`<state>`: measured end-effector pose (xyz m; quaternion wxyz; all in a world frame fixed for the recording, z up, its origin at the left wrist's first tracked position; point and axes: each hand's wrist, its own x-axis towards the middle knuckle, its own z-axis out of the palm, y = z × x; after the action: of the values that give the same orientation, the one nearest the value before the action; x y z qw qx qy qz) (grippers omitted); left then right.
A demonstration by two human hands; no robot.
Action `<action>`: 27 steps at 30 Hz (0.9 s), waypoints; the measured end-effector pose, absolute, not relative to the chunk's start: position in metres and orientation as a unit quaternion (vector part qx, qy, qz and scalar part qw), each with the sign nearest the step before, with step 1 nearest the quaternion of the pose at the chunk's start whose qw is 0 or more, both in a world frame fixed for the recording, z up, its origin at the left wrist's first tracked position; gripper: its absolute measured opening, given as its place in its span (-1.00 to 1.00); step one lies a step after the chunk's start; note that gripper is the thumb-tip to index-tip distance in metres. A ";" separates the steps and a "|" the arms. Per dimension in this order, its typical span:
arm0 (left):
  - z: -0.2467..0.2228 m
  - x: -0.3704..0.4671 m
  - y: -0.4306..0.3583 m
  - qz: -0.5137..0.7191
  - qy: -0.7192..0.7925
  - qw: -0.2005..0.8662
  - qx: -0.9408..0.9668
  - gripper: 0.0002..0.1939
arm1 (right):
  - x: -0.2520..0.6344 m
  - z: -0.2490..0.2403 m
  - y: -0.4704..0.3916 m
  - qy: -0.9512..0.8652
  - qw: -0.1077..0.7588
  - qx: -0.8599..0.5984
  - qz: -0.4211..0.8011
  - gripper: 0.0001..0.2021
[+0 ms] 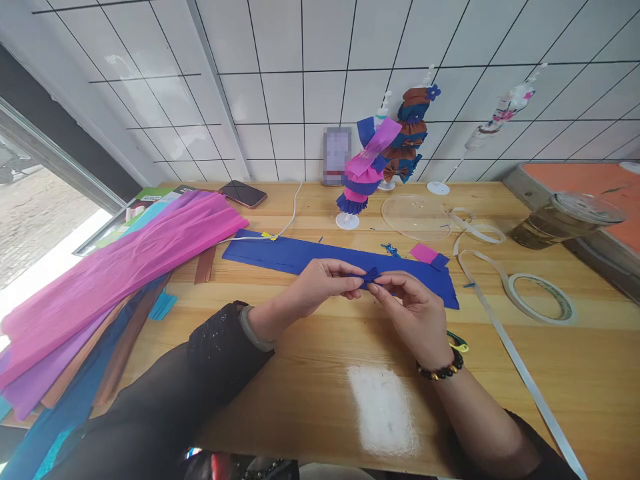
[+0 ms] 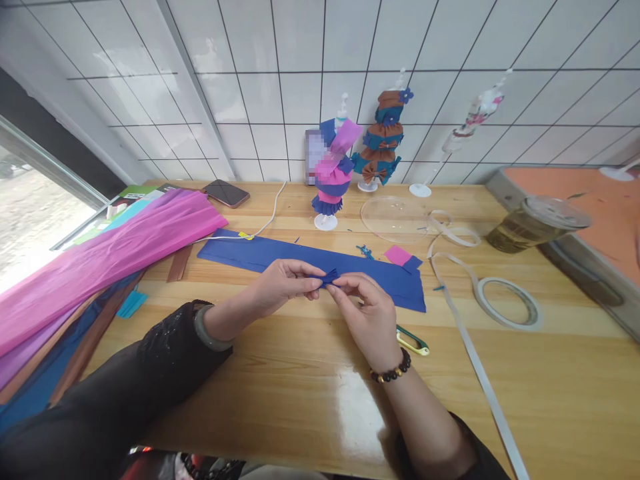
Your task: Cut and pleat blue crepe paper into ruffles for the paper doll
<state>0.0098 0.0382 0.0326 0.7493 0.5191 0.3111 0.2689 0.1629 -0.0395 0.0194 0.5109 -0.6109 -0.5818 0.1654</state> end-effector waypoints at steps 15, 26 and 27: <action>0.035 0.006 0.036 0.235 0.272 0.702 0.615 -0.64 | 0.164 0.017 -0.041 -0.583 0.527 -0.571 0.236 -0.69; 0.037 0.003 0.029 0.313 0.316 0.430 0.786 -0.78 | 0.162 0.015 -0.042 -0.616 0.499 -0.585 0.168 -0.68; 0.037 0.003 0.030 0.316 0.309 0.416 0.795 -0.80 | 0.163 0.016 -0.042 -0.626 0.489 -0.586 0.161 -0.69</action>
<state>0.0026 0.0297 0.0367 0.4165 0.7946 0.3088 0.3161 0.1627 -0.0418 0.0160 0.4887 -0.5858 -0.6262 0.1609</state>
